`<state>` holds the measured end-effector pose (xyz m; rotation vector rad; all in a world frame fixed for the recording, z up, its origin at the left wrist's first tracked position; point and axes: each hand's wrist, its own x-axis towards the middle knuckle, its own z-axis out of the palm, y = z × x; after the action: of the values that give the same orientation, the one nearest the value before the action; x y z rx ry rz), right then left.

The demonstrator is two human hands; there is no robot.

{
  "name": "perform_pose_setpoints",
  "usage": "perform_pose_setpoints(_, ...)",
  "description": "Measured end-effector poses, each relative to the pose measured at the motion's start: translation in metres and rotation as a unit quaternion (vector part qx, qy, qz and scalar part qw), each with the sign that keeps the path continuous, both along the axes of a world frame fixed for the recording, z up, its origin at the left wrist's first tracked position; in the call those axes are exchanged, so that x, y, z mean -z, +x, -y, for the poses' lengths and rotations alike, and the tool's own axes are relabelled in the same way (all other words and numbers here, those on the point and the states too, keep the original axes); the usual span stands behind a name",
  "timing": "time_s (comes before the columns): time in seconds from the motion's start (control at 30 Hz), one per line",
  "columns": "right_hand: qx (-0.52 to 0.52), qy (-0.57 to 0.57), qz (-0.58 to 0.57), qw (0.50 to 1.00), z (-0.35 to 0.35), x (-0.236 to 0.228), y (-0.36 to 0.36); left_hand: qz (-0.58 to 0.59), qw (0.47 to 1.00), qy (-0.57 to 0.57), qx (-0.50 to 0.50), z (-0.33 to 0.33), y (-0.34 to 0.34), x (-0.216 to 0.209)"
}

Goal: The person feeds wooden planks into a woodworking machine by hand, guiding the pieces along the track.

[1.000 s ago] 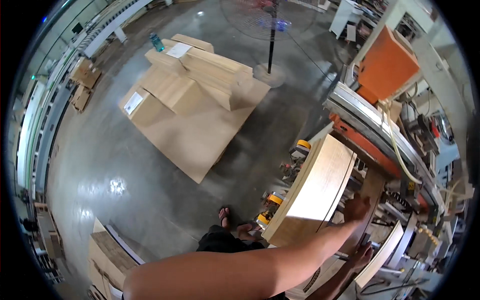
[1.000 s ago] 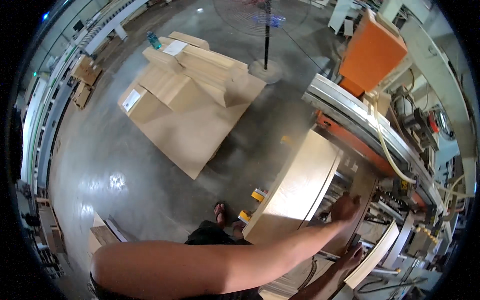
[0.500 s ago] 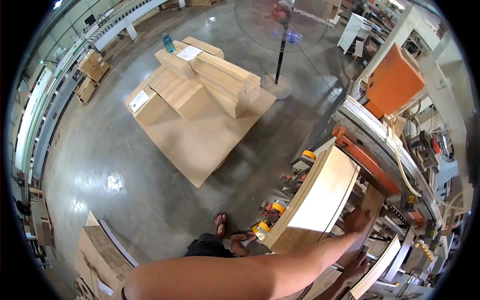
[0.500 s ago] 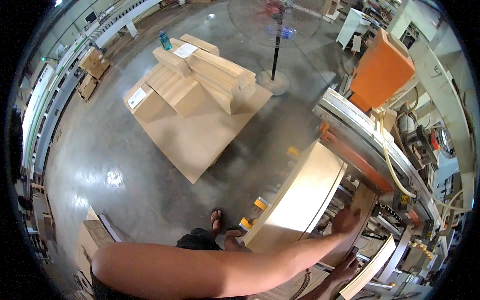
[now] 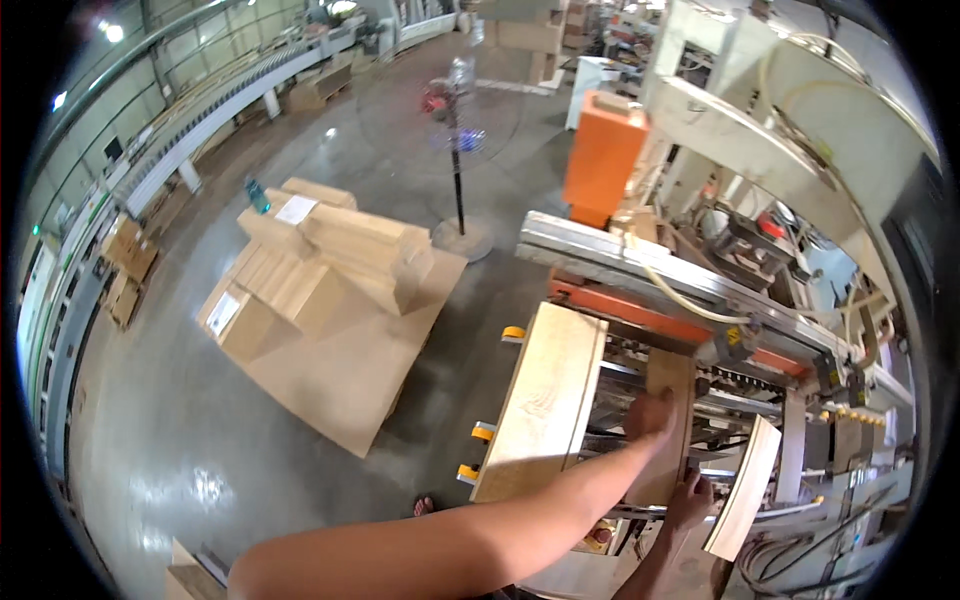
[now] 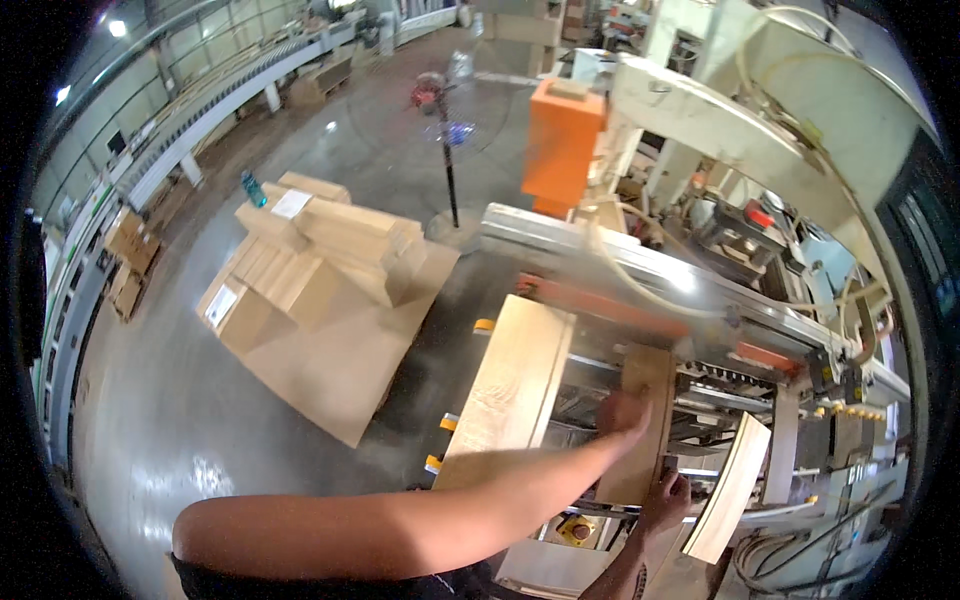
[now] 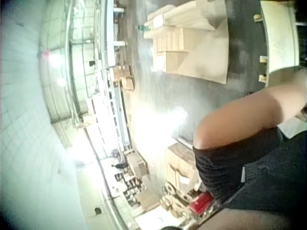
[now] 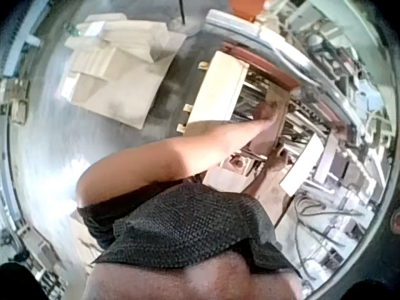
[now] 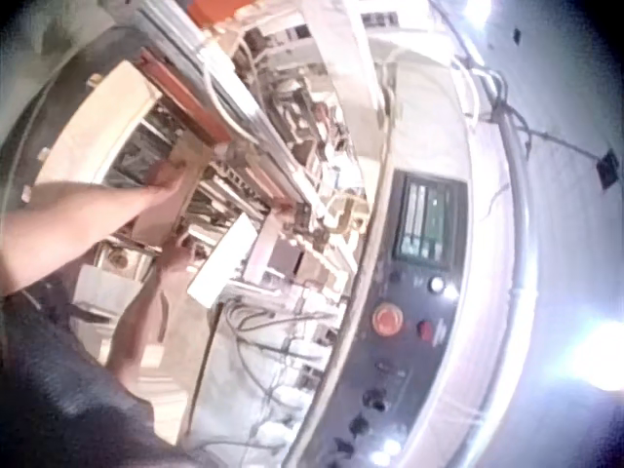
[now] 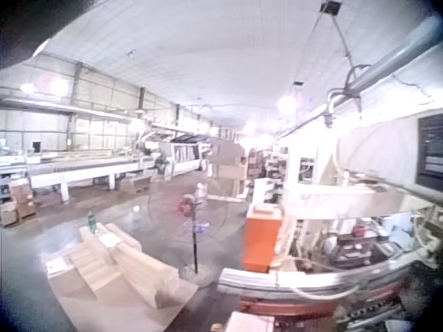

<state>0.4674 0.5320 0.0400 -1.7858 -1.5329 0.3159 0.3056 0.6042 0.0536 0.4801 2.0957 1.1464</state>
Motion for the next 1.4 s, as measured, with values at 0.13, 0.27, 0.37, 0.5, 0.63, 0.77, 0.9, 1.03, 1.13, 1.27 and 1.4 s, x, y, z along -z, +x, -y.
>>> perform_pose_setpoints(0.13,0.044,0.004,0.038,0.998,0.004,0.003,-0.013,0.055,0.997,-0.007,0.052,0.006,-0.014,0.011)
perform_pose_setpoints(0.27,0.056,0.002,0.026,0.998,0.009,-0.002,-0.013,-0.025,0.999,0.002,0.029,0.001,-0.007,0.03)
perform_pose_setpoints(0.37,0.063,-0.018,0.034,0.997,0.008,-0.011,-0.022,-0.021,0.996,0.028,0.077,-0.011,-0.017,0.056)
perform_pose_setpoints(0.5,0.091,-0.015,0.044,0.995,0.011,-0.012,-0.001,-0.103,0.985,0.12,0.07,-0.014,0.009,0.066)
perform_pose_setpoints(0.63,0.036,0.03,0.039,0.998,0.002,-0.023,-0.038,-0.121,0.969,0.017,0.217,-0.03,-0.076,0.076)
perform_pose_setpoints(0.77,0.091,0.023,0.039,0.995,0.005,0.003,0.006,-0.353,0.81,-0.084,0.461,0.001,-0.061,-0.018)
perform_pose_setpoints(0.9,0.069,0.036,0.029,0.997,0.006,-0.002,-0.01,-0.6,0.672,0.15,0.409,0.023,-0.089,0.014)
perform_pose_setpoints(1.03,0.048,0.08,-0.114,0.989,0.003,0.006,-0.02,-0.566,0.674,0.033,0.474,0.024,-0.087,0.046)
perform_pose_setpoints(1.13,0.076,0.069,-0.135,0.986,0.001,0.016,-0.015,-0.609,0.654,0.067,0.444,0.042,-0.076,0.047)
perform_pose_setpoints(1.27,0.086,0.128,-0.169,0.974,-0.002,0.031,0.004,-0.651,0.608,0.066,0.449,0.069,-0.065,0.0)
perform_pose_setpoints(1.4,0.087,0.142,-0.182,0.969,-0.004,0.027,-0.003,-0.603,0.648,0.177,0.43,0.076,-0.078,-0.046)
